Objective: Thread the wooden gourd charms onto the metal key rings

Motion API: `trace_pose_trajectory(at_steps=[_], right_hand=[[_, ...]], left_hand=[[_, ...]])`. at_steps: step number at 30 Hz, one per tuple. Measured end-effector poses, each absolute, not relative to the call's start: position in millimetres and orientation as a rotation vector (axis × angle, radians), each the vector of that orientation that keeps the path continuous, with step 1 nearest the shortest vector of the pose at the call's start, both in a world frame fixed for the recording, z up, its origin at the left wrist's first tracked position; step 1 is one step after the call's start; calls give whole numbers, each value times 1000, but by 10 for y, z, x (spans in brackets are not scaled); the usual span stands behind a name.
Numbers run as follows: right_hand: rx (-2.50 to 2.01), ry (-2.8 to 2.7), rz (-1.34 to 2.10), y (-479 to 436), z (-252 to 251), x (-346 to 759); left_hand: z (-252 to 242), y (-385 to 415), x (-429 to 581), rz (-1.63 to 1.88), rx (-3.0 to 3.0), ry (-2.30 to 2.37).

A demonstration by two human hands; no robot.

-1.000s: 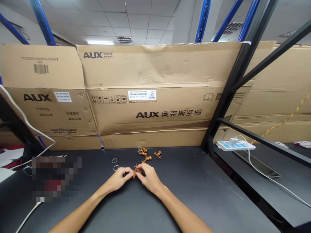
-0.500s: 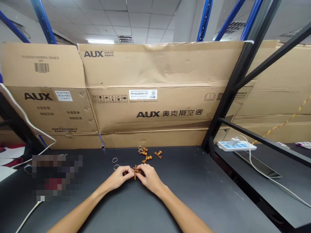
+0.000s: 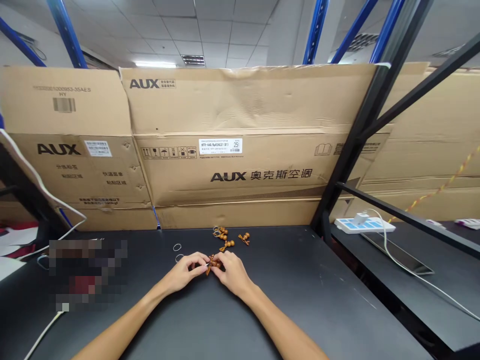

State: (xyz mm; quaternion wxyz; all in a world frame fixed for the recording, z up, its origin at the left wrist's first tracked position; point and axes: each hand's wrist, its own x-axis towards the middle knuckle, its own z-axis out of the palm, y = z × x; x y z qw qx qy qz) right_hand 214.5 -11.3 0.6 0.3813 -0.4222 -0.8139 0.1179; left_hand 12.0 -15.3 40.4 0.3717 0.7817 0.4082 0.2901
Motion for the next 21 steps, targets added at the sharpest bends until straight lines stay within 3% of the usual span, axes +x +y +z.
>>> trace_pose_trajectory(at_steps=[21], right_hand=[[-1103,-2109,312,-106,37,2179]], left_hand=[[278,-178,173,827,2129,1121]])
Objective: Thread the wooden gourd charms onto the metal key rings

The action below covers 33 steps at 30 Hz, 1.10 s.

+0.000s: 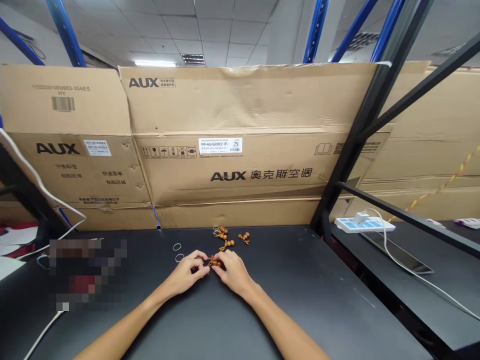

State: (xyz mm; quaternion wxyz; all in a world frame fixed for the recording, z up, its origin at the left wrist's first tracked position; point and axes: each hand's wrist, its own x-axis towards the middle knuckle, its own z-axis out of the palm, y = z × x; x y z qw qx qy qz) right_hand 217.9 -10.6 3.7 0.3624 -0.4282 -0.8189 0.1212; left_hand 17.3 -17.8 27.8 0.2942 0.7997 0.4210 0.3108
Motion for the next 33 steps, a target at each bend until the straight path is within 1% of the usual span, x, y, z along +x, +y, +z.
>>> trace_pose_trajectory(at_steps=[8,13,19,26,33], right_hand=[[-1210,-2090,304,-105,56,2194],[-1121,-2163,312,-134,85,2175],[-1251,-2120,233,-125,111,2164],[-1028,-2165,322,-163,86,2165],[-989,-2163,328,-168,92,2170]], left_hand=[[266,-192,165,847,2203,1103],[249,-180,172,840,2183,1134],[277,-188,173,839,2208,1111],[283,-205,177,811,2279,1120],[241,-211,194,859,2305,1105]])
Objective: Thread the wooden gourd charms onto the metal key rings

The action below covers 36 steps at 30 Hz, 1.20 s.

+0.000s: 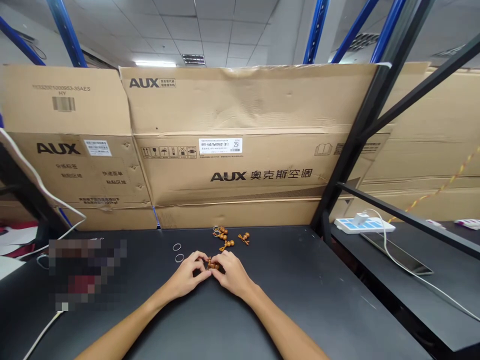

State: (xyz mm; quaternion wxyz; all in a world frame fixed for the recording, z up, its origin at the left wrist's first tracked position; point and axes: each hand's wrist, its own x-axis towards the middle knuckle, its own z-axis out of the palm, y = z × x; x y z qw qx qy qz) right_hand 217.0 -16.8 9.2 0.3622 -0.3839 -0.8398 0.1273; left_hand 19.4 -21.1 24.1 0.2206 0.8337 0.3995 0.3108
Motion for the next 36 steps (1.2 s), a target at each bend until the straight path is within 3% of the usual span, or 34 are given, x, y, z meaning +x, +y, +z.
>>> trace_pose_trajectory(at_steps=[8,15,22,36], right_hand=[[-1283,-2079,206,-106,91,2161],[-1053,-2132,322,-155,108,2164],[-1320,-2079,195,-111,127,2166],[-1232,-2156,180,-87,77,2181]], left_hand=[[265,-214,176,863,2305,1062],[210,-203,190,834,2313,1120],[325,-225,166,816,2295,1052],[258,-232,162,891,2501,1164]])
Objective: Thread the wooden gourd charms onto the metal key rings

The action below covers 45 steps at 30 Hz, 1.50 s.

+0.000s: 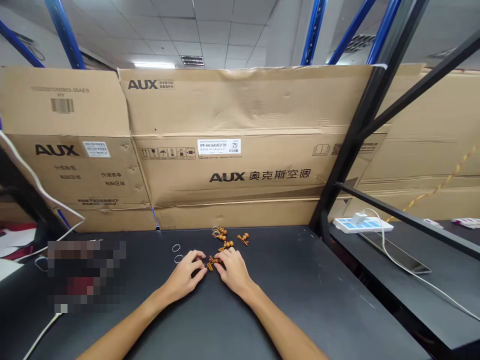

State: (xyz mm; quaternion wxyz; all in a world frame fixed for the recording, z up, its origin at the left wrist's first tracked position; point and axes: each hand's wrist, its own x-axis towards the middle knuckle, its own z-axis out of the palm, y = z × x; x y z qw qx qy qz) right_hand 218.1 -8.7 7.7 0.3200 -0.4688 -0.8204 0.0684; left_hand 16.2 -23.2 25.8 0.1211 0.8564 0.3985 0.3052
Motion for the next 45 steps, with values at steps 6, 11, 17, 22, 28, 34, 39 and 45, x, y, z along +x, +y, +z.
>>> trace_pose_trajectory(at_steps=[6,11,17,22,28,34,39,45], right_hand=[[-1280,-2209,92,-108,97,2182],[-1291,-2150,2,-124,106,2191],[-1134,-2298,80,-155,104,2168],[-1185,-2301,73,-169,95,2165],[-1269,-2301,141,-141,58,2214],[-1275,-2313,192,-147,92,2214],[-1260,-2327,212,-126,60,2223],[-1249,-2300,171,-106,30,2223]], left_hand=[[316,-251,144,851,2645,1139],[299,-234,143,881,2642,1217],[306,-264,171,771,2720,1219],[237,-260,171,753,2727,1248],[62,-178,97,692,2693,1367],[46,-172,88,740,2683,1351],[53,-164,88,751,2677,1336],[99,-207,147,668,2742,1471]])
